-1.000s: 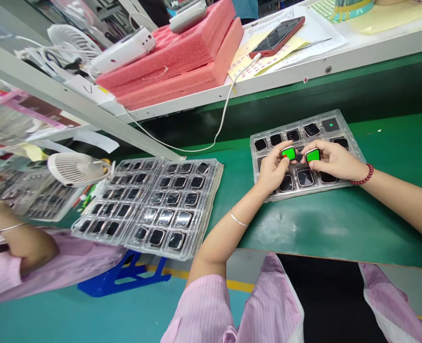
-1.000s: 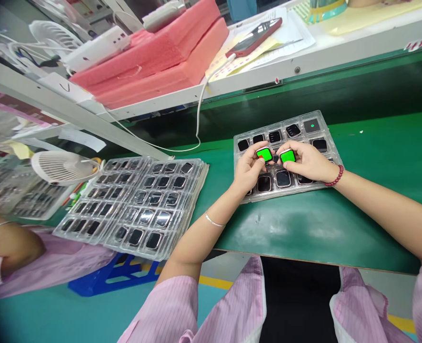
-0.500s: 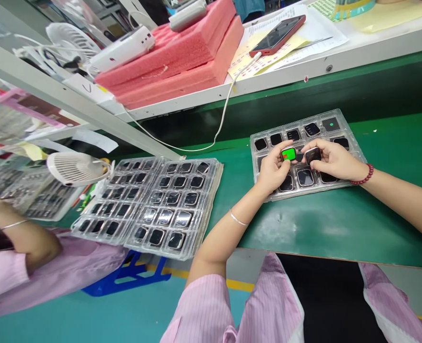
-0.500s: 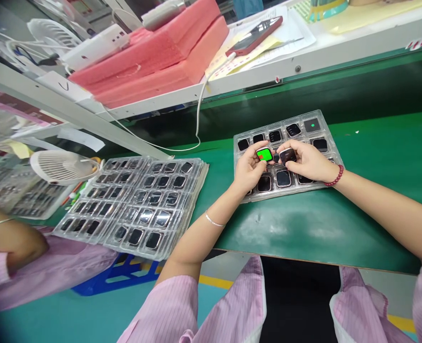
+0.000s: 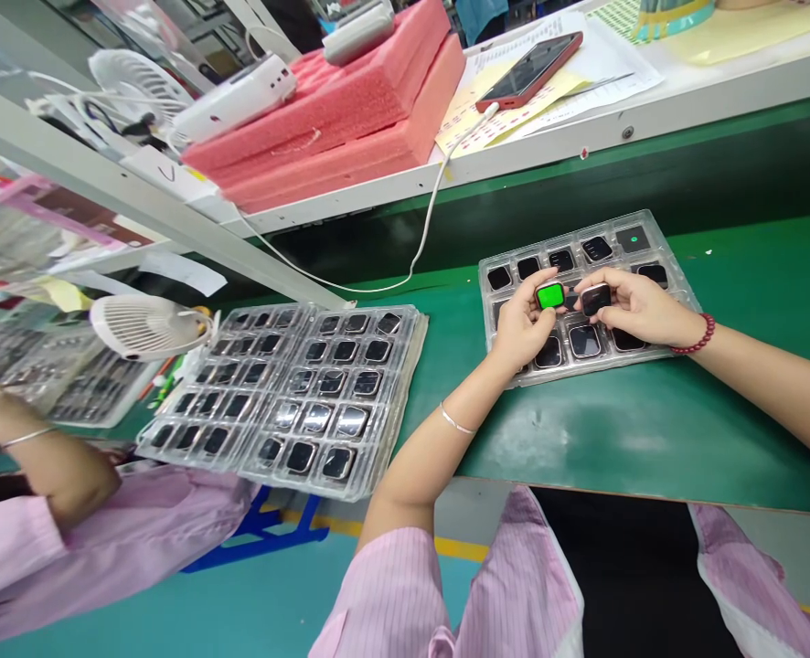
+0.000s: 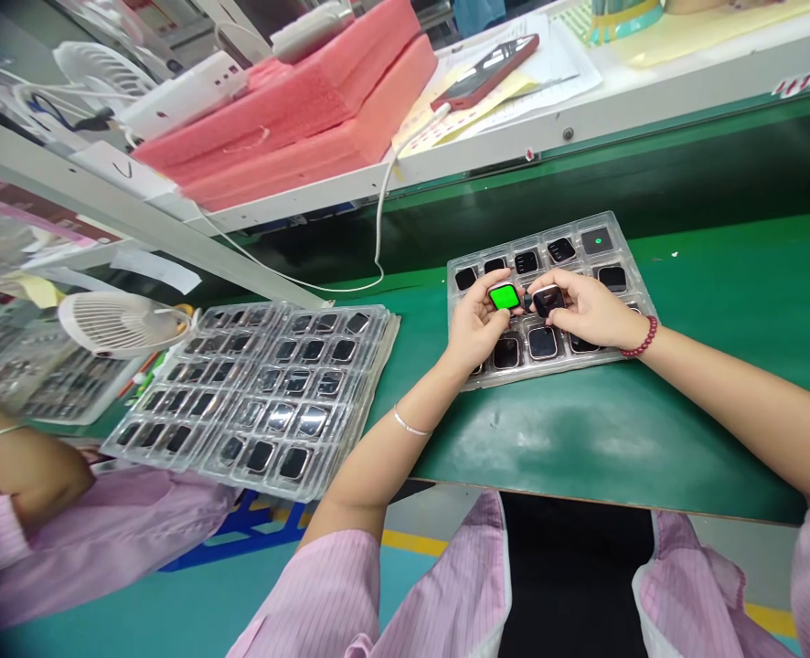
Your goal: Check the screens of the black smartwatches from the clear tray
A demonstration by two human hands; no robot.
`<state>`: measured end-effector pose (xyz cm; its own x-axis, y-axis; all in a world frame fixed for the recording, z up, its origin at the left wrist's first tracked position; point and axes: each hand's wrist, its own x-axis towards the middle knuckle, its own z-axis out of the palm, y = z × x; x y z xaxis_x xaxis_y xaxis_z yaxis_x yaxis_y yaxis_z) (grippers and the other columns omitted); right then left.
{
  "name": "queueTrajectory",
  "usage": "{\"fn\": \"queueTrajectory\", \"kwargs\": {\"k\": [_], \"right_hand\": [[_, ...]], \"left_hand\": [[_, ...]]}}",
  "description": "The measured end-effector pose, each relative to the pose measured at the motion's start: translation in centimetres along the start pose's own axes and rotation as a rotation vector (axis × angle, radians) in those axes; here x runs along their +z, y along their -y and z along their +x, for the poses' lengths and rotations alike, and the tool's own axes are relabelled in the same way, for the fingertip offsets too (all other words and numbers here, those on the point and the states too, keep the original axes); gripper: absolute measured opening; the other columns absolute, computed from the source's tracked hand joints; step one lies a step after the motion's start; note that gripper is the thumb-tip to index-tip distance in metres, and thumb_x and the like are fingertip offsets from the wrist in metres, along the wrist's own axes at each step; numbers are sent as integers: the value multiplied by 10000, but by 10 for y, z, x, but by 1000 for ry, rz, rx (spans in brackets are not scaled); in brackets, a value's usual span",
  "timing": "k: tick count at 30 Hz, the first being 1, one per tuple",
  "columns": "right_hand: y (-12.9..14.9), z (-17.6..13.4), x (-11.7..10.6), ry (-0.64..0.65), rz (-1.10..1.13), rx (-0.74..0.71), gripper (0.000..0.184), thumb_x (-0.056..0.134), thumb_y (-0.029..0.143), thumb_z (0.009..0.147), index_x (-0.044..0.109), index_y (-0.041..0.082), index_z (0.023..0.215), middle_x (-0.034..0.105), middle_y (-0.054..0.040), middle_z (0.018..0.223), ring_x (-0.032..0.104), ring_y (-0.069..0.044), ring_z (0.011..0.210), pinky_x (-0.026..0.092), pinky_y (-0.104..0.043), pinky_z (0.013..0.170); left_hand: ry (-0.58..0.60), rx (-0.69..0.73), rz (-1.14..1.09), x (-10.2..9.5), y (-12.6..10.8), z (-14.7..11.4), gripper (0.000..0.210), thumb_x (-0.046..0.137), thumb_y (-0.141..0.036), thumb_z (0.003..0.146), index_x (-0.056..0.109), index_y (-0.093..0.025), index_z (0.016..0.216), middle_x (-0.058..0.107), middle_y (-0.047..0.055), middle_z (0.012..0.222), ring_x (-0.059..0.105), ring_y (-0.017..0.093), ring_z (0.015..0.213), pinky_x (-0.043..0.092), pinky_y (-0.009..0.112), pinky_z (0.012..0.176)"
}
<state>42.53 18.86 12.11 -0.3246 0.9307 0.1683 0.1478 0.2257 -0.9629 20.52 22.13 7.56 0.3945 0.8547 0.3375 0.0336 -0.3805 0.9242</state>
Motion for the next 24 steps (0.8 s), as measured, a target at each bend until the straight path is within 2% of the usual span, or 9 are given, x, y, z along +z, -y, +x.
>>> {"fn": "queueTrajectory", "kwargs": {"k": [3,10,12,14,16,18,21,24], "right_hand": [[-1,0,0,1,3,-2,375,671,132,683,712,225,1043,776,-60,1080,747,-253,934,665,-386,796],[-4,0,1,-7,16,-25,415,675,131,687,721,229,1087,761,-71,1194,743,-256,999,668,-384,832],[-5,0,0,-1,17,-24,400,668,137,715,718,227,1101,762,-73,1190,748,-245,976,670,-363,790],[-7,0,0,8,6,-3,356,646,141,757,711,223,1097,769,-74,1142,754,-224,878,655,-328,681],[-8,0,0,18,-11,16,331,622,134,781,705,218,1090,772,-77,1099,752,-211,801,620,-299,591],[-8,0,-1,24,-15,20,355,611,119,772,702,214,1102,772,-81,1090,757,-218,801,608,-295,573],[-8,0,0,26,3,1,417,607,106,735,699,211,1128,769,-84,1118,762,-228,836,639,-331,649],[-7,1,1,17,37,-32,428,623,118,712,700,215,1122,756,-83,1150,756,-238,932,665,-367,766]], "left_hand": [[-15,-11,-9,1,-1,0,539,644,-394,929,529,-211,1423,739,127,1234,753,252,1097,649,403,902],[-54,-31,32,1,1,0,642,739,-485,885,532,-224,1433,743,117,1180,747,247,1030,647,395,878],[-52,-33,25,0,1,0,618,712,-525,904,543,-219,1413,745,110,1139,744,231,989,641,385,867],[-44,-40,13,0,1,0,581,686,-530,919,554,-214,1390,746,103,1098,739,213,939,635,373,850],[-41,-47,6,0,0,0,553,694,-469,909,556,-214,1380,748,97,1083,737,210,937,630,359,839],[-45,-50,3,1,-1,0,552,706,-366,874,549,-217,1383,750,91,1092,738,216,978,629,352,847],[-44,-59,6,2,-2,0,584,685,-255,826,538,-215,1389,750,89,1111,739,221,1020,629,352,867],[-42,-65,27,2,-2,0,608,681,-225,809,525,-218,1397,744,89,1122,737,225,1031,629,343,850]]}}
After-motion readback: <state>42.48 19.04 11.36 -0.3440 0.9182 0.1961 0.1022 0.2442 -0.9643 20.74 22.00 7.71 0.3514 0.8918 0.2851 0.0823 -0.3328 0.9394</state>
